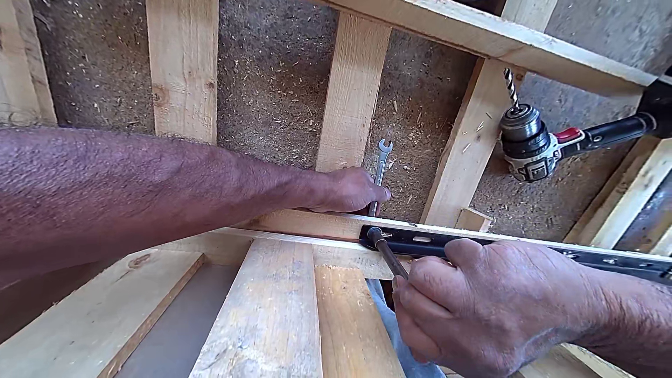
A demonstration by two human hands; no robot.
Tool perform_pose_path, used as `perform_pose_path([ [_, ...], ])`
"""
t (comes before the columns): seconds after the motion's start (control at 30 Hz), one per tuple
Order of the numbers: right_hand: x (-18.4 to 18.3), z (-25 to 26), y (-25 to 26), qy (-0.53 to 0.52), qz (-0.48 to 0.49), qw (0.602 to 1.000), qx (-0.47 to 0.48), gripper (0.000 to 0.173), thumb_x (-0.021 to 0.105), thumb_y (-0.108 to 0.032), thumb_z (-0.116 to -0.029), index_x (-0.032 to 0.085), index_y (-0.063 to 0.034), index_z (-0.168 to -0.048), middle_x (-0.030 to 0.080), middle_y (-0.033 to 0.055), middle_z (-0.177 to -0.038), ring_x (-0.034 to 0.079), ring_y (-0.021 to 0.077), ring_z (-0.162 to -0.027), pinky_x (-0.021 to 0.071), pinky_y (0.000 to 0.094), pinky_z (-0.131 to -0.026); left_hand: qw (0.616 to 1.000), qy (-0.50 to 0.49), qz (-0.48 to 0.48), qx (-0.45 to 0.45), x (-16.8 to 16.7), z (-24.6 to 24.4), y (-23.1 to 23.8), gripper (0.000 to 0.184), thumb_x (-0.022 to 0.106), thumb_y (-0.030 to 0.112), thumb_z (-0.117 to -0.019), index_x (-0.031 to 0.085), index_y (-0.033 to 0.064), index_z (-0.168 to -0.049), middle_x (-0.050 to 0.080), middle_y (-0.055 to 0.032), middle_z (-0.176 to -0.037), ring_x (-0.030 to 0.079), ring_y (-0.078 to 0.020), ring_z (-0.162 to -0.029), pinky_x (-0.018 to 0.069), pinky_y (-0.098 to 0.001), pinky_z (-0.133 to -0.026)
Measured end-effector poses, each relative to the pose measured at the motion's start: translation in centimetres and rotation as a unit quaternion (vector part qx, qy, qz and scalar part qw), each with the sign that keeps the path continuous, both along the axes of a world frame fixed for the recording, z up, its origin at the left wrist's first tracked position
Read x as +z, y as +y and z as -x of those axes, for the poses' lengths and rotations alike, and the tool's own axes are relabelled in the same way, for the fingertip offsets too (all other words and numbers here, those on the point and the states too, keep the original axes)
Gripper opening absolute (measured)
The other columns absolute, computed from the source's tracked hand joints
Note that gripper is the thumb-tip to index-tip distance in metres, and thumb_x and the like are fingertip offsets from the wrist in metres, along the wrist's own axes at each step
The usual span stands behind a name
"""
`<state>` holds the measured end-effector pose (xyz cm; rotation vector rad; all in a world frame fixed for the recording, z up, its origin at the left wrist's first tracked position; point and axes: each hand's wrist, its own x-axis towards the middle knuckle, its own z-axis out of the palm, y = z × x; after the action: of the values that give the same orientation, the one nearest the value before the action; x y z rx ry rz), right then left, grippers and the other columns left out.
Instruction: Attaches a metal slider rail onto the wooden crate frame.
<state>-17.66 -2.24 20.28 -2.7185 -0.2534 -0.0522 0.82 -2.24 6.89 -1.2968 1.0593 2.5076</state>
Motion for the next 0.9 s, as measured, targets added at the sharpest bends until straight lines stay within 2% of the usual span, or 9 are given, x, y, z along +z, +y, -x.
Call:
perform_pose_path([
  [0.17,0.6,0.3,0.8,0.024,0.067,0.997,-0.021,0.024,0.04,-0.006,-0.1026,0.057,-0.0084,-0.087,0.043,0.002,-0.069,0.039,0.0161,-0.055,0.0235,0.0301,-0.046,1.0,0.005,0.013,0.001,-0.1,0.0,0.0,0.044,0.044,0.036,-0.1109,0.069,0.0047,-0.093,0.068,-0.0046,-0.078,0.063,-0.011,-0.067,0.0522,-0.0284,-0.066],
  [0.27,1.2,0.5,1.6,0.047,0.117,0.992,-0.025,0.025,0.036,-0.004,-0.1036,0.059,-0.0034,-0.093,0.045,0.0042,-0.068,0.039,0.0183,-0.054,0.0239,0.0315,-0.045,1.0,0.001,0.015,-0.003,0.0,-0.1,0.0,0.044,0.043,0.036,-0.1109,0.069,0.0052,-0.093,0.068,-0.0044,-0.077,0.063,-0.0112,-0.068,0.0525,-0.0291,-0.066],
  [0.33,1.1,0.7,2.1,0.048,0.115,0.992,-0.036,0.025,0.036,-0.007,-0.1047,0.059,-0.0038,-0.094,0.044,0.0042,-0.069,0.04,0.0191,-0.054,0.0241,0.0317,-0.043,0.999,0.001,0.031,-0.015,-0.2,0.0,0.7,0.046,0.043,0.038,-0.1104,0.071,0.0062,-0.093,0.068,-0.0043,-0.075,0.063,-0.0122,-0.066,0.0517,-0.0324,-0.065],
  [0.43,0.6,0.7,1.2,0.045,0.101,0.993,-0.037,0.027,0.039,-0.016,-0.1069,0.057,-0.0101,-0.089,0.044,0.0024,-0.07,0.04,0.018,-0.053,0.0235,0.0302,-0.042,0.999,0.002,0.042,-0.03,-0.4,-0.2,0.0,0.047,0.041,0.041,-0.1106,0.071,0.0057,-0.098,0.069,-0.0059,-0.081,0.065,-0.0147,-0.072,0.0539,-0.0369,-0.072],
  [0.6,0.3,0.6,1.0,0.019,0.073,0.996,-0.044,0.029,0.041,-0.023,-0.1074,0.057,-0.014,-0.084,0.046,0.0004,-0.069,0.043,0.0169,-0.055,0.0256,0.0303,-0.044,0.998,-0.009,0.031,-0.046,-0.6,-0.2,0.0,0.048,0.04,0.043,-0.1106,0.07,0.0069,-0.099,0.068,-0.0051,-0.083,0.065,-0.0149,-0.075,0.053,-0.0365,-0.074],
  [0.67,0.0,0.6,0.8,0.003,0.067,0.997,-0.043,0.029,0.043,-0.024,-0.1067,0.057,-0.014,-0.083,0.047,0.0,-0.068,0.043,0.0161,-0.054,0.0256,0.03,-0.043,0.999,-0.01,0.024,-0.032,-0.7,-0.2,0.1,0.048,0.041,0.044,-0.11,0.07,0.0071,-0.099,0.069,-0.0054,-0.082,0.065,-0.0149,-0.074,0.0537,-0.0363,-0.072],
  [0.77,-0.2,0.6,0.8,-0.003,0.042,0.998,-0.052,0.029,0.044,-0.024,-0.1068,0.057,-0.0142,-0.083,0.047,0.0001,-0.069,0.043,0.0158,-0.054,0.0262,0.0301,-0.043,0.999,-0.013,0.037,-0.032,-0.8,-0.3,0.3,0.049,0.042,0.047,-0.1095,0.071,0.0088,-0.1,0.07,-0.005,-0.086,0.066,-0.0147,-0.08,0.054,-0.0385,-0.076],
  [0.83,-0.3,0.6,0.7,-0.003,0.026,0.998,-0.053,0.028,0.044,-0.024,-0.107,0.058,-0.0141,-0.084,0.048,0.0005,-0.07,0.044,0.0161,-0.054,0.0267,0.0301,-0.043,0.998,-0.009,0.054,-0.033,-0.7,-0.5,0.3,0.045,0.044,0.045,-0.1091,0.073,0.0109,-0.099,0.067,-0.0039,-0.087,0.063,-0.0149,-0.082,0.051,-0.04,-0.077],
  [0.9,-0.4,0.6,0.6,-0.004,0.022,0.999,-0.05,0.027,0.044,-0.021,-0.1065,0.058,-0.0139,-0.085,0.048,0.0006,-0.07,0.044,0.0161,-0.055,0.0265,0.0301,-0.043,1.0,0.003,0.026,-0.009,-0.5,-0.5,0.1,0.04,0.048,0.039,-0.1088,0.072,0.0089,-0.099,0.067,-0.0042,-0.085,0.063,-0.0139,-0.079,0.0509,-0.0371,-0.075],
])
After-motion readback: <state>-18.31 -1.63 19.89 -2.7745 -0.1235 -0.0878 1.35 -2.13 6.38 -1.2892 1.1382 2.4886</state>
